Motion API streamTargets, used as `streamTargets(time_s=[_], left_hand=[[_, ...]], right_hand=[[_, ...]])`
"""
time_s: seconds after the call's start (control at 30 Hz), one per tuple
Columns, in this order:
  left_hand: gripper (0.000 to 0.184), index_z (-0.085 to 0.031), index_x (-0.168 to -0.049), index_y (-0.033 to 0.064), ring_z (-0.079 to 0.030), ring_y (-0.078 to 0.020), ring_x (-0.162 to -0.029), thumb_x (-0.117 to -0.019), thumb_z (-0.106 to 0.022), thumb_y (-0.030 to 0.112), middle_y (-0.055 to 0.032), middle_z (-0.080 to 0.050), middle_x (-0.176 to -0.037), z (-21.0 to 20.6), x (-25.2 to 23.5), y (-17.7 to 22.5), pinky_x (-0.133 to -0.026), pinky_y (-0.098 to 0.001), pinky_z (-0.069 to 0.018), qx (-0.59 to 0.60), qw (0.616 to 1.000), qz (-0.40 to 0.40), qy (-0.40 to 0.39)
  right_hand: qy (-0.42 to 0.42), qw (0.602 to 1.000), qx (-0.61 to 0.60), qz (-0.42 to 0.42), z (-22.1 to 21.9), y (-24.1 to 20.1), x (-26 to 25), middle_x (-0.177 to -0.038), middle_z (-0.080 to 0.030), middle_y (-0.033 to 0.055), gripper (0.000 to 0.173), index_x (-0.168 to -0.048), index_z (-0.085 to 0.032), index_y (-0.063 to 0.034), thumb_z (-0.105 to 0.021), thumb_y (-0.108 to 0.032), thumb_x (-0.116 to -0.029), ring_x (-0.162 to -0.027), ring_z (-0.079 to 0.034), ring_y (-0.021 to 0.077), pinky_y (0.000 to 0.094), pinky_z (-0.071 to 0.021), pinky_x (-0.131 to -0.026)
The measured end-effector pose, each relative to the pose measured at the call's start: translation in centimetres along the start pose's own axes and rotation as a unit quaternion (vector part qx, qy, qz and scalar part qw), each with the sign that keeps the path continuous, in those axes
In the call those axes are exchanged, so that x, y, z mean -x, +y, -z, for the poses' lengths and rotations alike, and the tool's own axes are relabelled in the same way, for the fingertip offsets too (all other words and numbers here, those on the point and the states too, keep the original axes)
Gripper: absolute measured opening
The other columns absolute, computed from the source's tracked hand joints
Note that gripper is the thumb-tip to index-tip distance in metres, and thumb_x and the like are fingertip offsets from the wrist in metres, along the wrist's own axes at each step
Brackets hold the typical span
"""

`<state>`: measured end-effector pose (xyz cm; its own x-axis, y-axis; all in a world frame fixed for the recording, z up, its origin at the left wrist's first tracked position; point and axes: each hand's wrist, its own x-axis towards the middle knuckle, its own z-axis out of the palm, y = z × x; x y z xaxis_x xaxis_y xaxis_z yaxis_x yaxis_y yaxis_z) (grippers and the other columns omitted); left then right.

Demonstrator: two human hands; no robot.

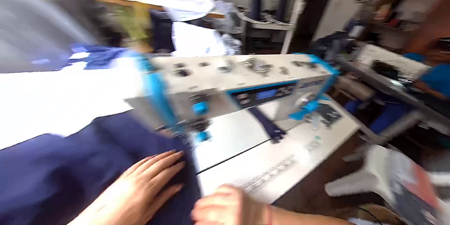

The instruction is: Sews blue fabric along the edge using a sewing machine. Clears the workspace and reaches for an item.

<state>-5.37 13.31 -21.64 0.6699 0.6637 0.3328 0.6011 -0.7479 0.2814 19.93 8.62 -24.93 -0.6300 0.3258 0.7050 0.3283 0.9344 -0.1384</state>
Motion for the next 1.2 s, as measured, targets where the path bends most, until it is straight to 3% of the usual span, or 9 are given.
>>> streamTargets(time_s=[0.03,0.07,0.2,0.3,0.43,0.5,0.8,1.0,1.2], left_hand=[[0.041,-0.075,-0.111,0.0036,-0.067,-0.0358,-0.120,-0.1007,-0.051,0.036,-0.0169,-0.071,-0.124,-1.4,0.0,-0.8,-0.099,-0.0543,-0.0539,-0.045,0.996,0.001,0.078],[0.037,-0.076,-0.104,0.0066,-0.069,-0.0301,-0.115,-0.0998,-0.051,0.033,-0.0124,-0.074,-0.117,-2.4,0.2,-1.2,-0.096,-0.0481,-0.0569,-0.059,0.991,0.007,0.116],[0.035,-0.071,-0.113,0.0026,-0.060,-0.0310,-0.131,-0.1002,-0.055,0.032,-0.0165,-0.067,-0.131,-2.4,0.6,-1.2,-0.108,-0.0440,-0.0493,-0.029,0.996,0.044,0.070],[0.043,-0.068,-0.118,0.0016,-0.054,-0.0317,-0.137,-0.1011,-0.054,0.039,-0.0181,-0.062,-0.139,-2.1,0.8,-1.1,-0.114,-0.0448,-0.0437,-0.034,0.998,0.049,0.037],[0.067,-0.060,-0.143,0.0139,-0.054,-0.0327,-0.137,-0.1011,-0.040,0.062,-0.0165,-0.061,-0.141,-2.2,0.7,-1.0,-0.113,-0.0513,-0.0428,-0.085,0.995,0.043,0.030],[0.073,-0.063,-0.142,0.0189,-0.056,-0.0323,-0.134,-0.0974,-0.037,0.070,-0.0146,-0.063,-0.138,-2.2,0.5,-1.0,-0.111,-0.0527,-0.0443,-0.108,0.993,0.038,0.035],[0.087,-0.069,-0.134,0.0178,-0.061,-0.0293,-0.125,-0.0862,-0.036,0.083,-0.0110,-0.066,-0.131,-1.6,-0.3,-1.5,-0.096,-0.0518,-0.0495,-0.134,0.990,0.025,0.039],[0.096,-0.067,-0.137,0.0142,-0.058,-0.0280,-0.130,-0.0865,-0.029,0.086,-0.0108,-0.064,-0.137,-1.7,0.2,-2.0,-0.102,-0.0530,-0.0462,-0.102,0.994,0.026,0.039],[0.083,-0.072,-0.129,0.0137,-0.059,-0.0272,-0.130,-0.0902,-0.038,0.079,-0.0096,-0.065,-0.137,-1.6,-0.4,-2.0,-0.101,-0.0524,-0.0481,-0.098,0.994,0.021,0.042]], right_hand=[[-0.006,1.000,0.000,0.013,0.2,0.2,0.0,-0.097,-0.079,0.0081,0.019,-0.086,-0.076,-0.0098,-0.059,-0.010,-0.0956,-0.099,-0.075,0.0211,0.0350,-0.0585,-0.085],[-0.008,1.000,0.001,0.022,0.2,0.4,0.0,-0.098,-0.079,0.0067,0.019,-0.087,-0.074,-0.0108,-0.058,-0.009,-0.0970,-0.101,-0.074,0.0192,0.0335,-0.0579,-0.087],[-0.020,0.999,0.007,0.039,-0.1,1.1,0.4,-0.103,-0.079,0.0047,0.022,-0.094,-0.073,-0.0136,-0.052,-0.012,-0.1024,-0.108,-0.071,0.0162,0.0296,-0.0518,-0.094],[-0.035,0.999,0.002,0.034,-0.1,1.0,0.5,-0.103,-0.079,0.0041,0.024,-0.095,-0.073,-0.0140,-0.051,-0.012,-0.1029,-0.110,-0.070,0.0155,0.0285,-0.0495,-0.096],[-0.044,0.999,-0.006,0.030,0.1,1.0,0.5,-0.105,-0.079,0.0040,0.023,-0.096,-0.073,-0.0140,-0.051,-0.012,-0.1031,-0.111,-0.069,0.0153,0.0280,-0.0488,-0.097],[-0.045,0.999,-0.010,0.029,0.2,1.1,0.5,-0.104,-0.079,0.0042,0.022,-0.095,-0.072,-0.0137,-0.052,-0.011,-0.1027,-0.110,-0.069,0.0157,0.0280,-0.0488,-0.096],[-0.050,0.998,-0.018,0.020,0.3,1.0,0.5,-0.104,-0.079,0.0043,0.022,-0.096,-0.072,-0.0135,-0.052,-0.010,-0.1025,-0.110,-0.069,0.0158,0.0278,-0.0485,-0.096],[-0.052,0.998,-0.025,0.013,0.3,1.0,0.5,-0.103,-0.079,0.0047,0.022,-0.095,-0.072,-0.0132,-0.052,-0.011,-0.1030,-0.111,-0.070,0.0162,0.0280,-0.0488,-0.096],[-0.034,0.999,-0.022,0.012,0.6,1.3,0.7,-0.102,-0.079,0.0042,0.021,-0.096,-0.071,-0.0131,-0.052,-0.009,-0.1024,-0.110,-0.070,0.0163,0.0286,-0.0483,-0.098]])
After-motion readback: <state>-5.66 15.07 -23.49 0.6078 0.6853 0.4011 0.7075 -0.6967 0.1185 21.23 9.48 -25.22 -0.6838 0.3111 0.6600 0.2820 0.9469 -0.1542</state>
